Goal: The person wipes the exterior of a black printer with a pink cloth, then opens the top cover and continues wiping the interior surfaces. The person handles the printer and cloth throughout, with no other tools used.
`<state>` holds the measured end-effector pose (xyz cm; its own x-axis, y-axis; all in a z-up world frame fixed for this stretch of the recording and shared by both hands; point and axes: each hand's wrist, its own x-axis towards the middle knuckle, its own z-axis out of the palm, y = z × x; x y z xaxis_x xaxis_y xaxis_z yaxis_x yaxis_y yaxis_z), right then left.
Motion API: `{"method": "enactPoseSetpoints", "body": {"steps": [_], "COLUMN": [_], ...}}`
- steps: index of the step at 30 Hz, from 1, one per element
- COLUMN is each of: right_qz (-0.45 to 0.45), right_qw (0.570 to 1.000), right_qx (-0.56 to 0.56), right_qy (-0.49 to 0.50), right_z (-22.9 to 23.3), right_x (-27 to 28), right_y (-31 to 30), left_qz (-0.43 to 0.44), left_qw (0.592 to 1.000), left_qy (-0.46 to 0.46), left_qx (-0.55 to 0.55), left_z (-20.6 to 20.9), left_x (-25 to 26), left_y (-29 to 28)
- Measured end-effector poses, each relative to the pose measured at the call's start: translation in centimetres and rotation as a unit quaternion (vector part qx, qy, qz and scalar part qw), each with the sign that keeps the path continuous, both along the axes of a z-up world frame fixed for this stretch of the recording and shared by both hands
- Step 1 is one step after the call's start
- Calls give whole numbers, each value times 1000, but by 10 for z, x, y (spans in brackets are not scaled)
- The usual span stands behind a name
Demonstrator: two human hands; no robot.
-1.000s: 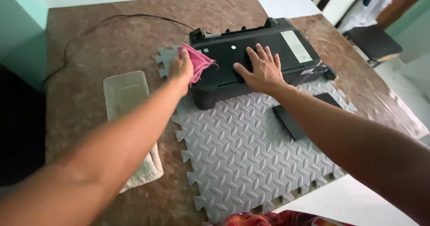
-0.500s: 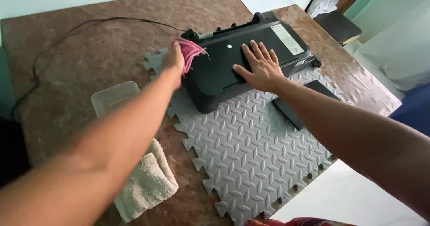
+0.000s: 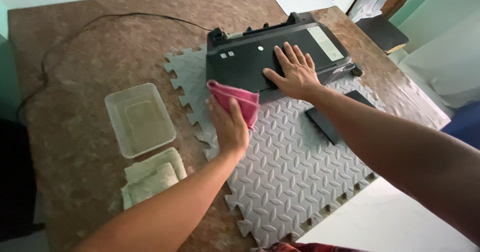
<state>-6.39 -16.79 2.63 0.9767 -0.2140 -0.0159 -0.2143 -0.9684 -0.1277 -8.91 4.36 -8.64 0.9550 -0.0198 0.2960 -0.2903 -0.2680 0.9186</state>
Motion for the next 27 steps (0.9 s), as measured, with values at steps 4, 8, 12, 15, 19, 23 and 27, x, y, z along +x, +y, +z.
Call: {"method": "enactPoseSetpoints", "body": {"steps": [4, 8, 12, 15, 19, 23, 27], "right_qz": [0, 6, 10, 9, 16, 18, 17], "right_qw": [1000, 1000, 1000, 1000, 1000, 1000, 999], "right_qx": [8, 4, -10, 6, -3, -6, 5], "right_qy": [-21, -23, -3, -16, -21, -19, -39], "right_z": [-1, -2, -3, -4, -5, -3, -4], "right_x": [-3, -2, 0, -2, 0, -2, -4], "right_y": [-1, -1, -2, -4, -2, -3, -3], "left_qz": [-9, -53, -56, -243, -217, -220, -199], "left_qw": [994, 977, 939, 951, 873, 864, 867], "left_qy": [-66, -103, -204, 117, 321, 417, 457], "left_qx": [88, 180, 271, -152, -297, -177, -7], "left_z": [-13, -22, -26, -31, -27, -16, 0], "left_x": [-7, 7, 26, 48, 123, 197, 241], "left_y": [6, 25, 40, 45, 42, 41, 37]}}
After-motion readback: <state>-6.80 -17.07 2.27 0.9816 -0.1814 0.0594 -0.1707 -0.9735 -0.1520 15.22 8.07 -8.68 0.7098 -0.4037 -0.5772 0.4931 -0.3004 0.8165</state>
